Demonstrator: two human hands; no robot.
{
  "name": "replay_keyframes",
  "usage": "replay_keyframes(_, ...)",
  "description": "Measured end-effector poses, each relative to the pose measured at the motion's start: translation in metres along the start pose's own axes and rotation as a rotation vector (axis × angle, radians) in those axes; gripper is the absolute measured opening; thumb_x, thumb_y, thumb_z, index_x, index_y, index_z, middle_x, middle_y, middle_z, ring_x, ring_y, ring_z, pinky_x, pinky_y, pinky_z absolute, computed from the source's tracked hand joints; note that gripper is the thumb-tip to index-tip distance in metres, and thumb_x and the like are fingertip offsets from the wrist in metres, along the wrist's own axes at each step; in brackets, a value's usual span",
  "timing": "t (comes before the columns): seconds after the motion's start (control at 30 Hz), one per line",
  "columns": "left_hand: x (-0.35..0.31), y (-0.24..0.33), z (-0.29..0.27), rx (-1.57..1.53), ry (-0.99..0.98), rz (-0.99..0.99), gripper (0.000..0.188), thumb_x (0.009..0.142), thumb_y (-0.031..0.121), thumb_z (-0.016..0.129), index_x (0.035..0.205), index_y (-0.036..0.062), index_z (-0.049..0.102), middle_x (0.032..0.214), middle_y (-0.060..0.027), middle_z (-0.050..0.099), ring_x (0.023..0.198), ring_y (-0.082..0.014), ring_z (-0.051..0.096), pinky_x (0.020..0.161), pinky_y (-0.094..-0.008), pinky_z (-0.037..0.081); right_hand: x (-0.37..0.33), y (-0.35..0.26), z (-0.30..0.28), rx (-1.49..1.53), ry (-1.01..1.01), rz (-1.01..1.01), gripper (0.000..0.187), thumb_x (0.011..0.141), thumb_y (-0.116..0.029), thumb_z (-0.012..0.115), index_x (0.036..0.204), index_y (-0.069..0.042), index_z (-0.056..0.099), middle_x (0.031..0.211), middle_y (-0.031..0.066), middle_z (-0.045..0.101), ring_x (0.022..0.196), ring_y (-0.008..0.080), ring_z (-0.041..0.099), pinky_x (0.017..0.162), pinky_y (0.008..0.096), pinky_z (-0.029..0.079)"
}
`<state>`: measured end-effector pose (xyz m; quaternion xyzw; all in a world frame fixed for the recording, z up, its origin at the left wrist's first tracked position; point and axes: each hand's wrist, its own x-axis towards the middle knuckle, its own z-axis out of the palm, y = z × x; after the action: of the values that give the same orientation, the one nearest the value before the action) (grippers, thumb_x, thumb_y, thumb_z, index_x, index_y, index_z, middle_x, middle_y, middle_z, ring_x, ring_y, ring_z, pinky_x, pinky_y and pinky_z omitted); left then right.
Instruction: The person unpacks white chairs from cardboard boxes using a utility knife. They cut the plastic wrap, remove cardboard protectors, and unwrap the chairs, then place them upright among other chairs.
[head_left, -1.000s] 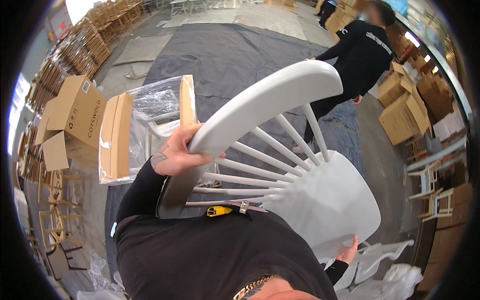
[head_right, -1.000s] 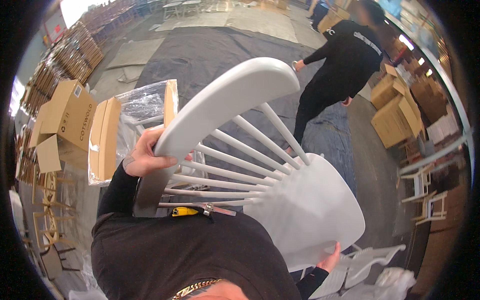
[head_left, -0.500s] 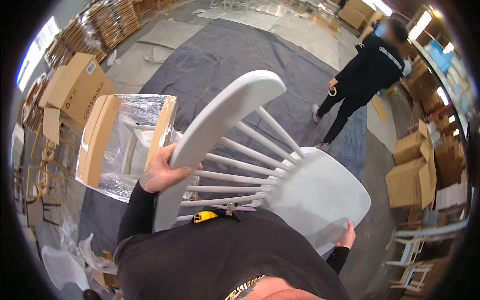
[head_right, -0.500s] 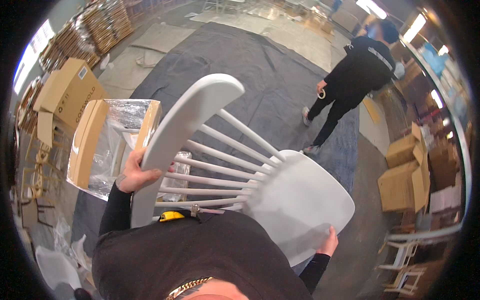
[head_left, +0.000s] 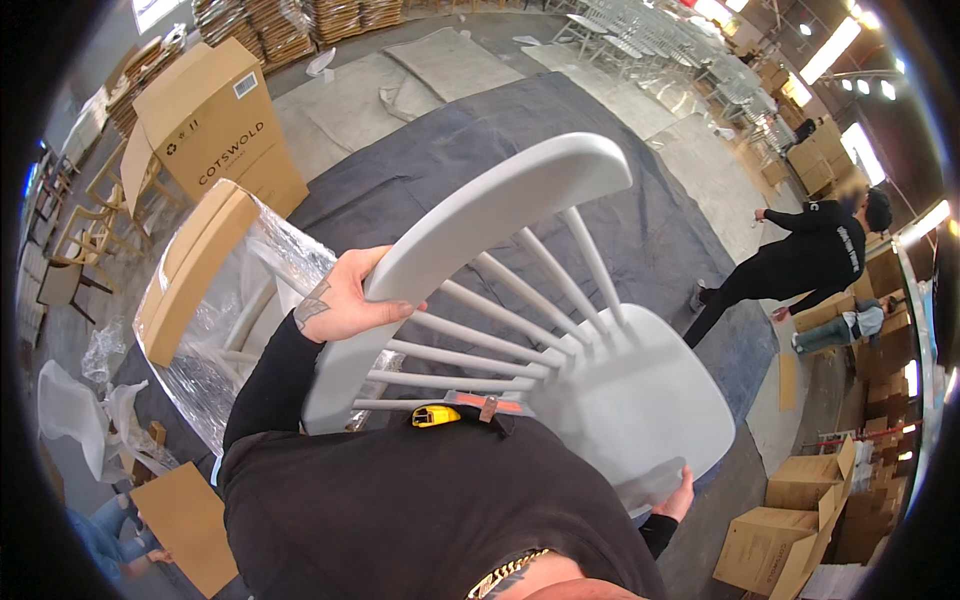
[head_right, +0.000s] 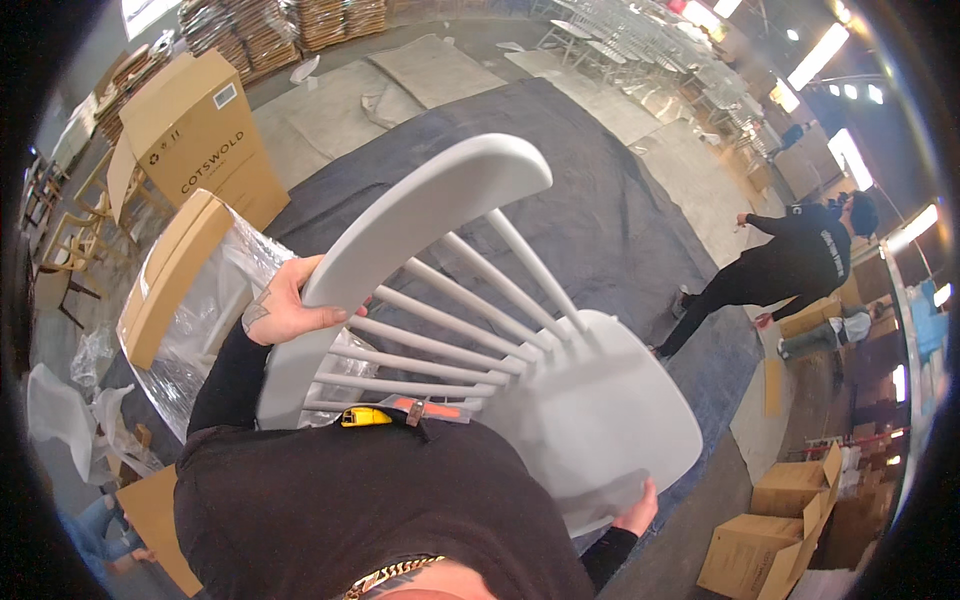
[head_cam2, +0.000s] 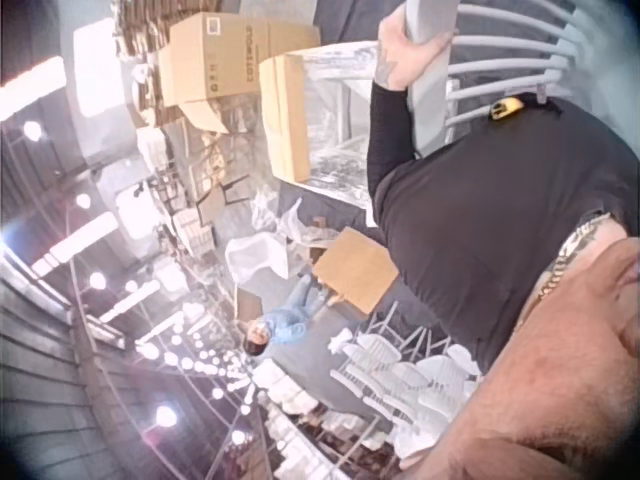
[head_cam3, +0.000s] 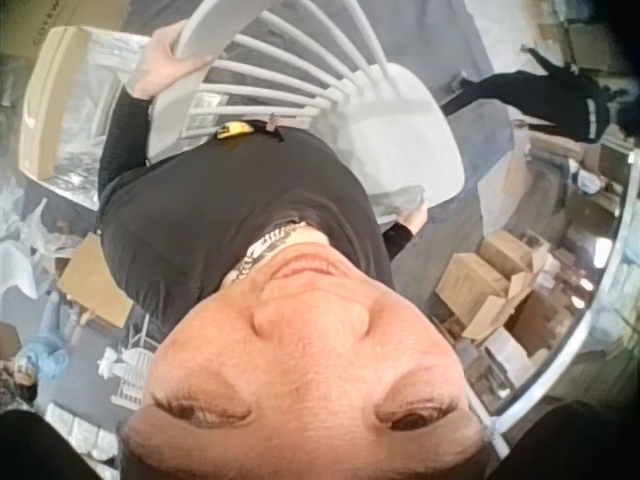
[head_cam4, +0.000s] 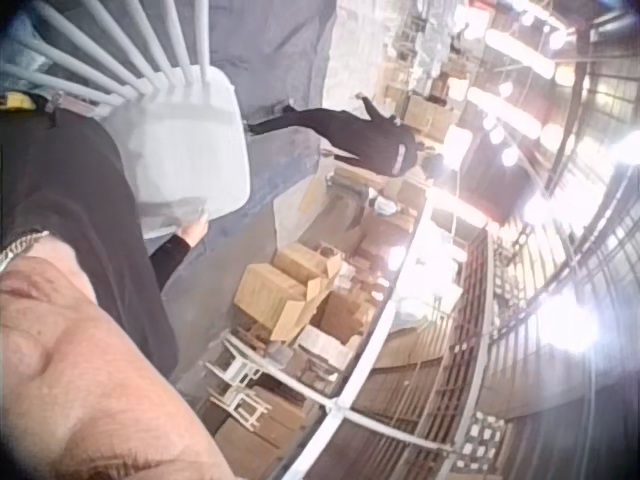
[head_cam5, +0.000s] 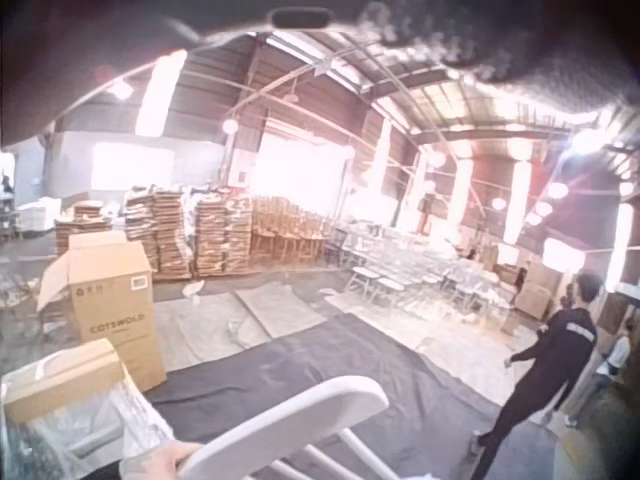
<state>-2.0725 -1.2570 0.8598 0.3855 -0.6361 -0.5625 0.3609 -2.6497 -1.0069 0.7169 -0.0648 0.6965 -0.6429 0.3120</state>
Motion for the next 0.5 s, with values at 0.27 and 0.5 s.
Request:
replay_keyframes(0.27,0.126,-0.007,-0.045,-0.04,0.208,-0.003,0.039,0.084,0.008,0.07,0.119,-0.0055,0.058,0.105,-0.0132,0.069,0.096,-0.021,0.069,0.087,-0.0349,0.054,0.151,-0.065,0.182,-0.046,-0.18,-0.074,0.038,0.091,-0.028,0.063,0.113,0.003,0.061,0.109,0.0098,0.064,0.095,0.0224,0.064,0.082,0.037,0.052)
replay_keyframes(0.5,0.241,-0.051,-0.08,-0.07,0.479,-0.088,0.048,0.08,0.013,0.073,0.12,-0.0076,0.055,0.107,-0.0193,0.068,0.095,-0.0283,0.07,0.087,-0.0401,0.055,0.311,-0.115,0.423,-0.269,-0.257,-0.172,0.035,0.09,-0.022,0.063,0.111,0.005,0.06,0.108,0.0091,0.065,0.093,0.0212,0.063,0.081,0.0349,0.051)
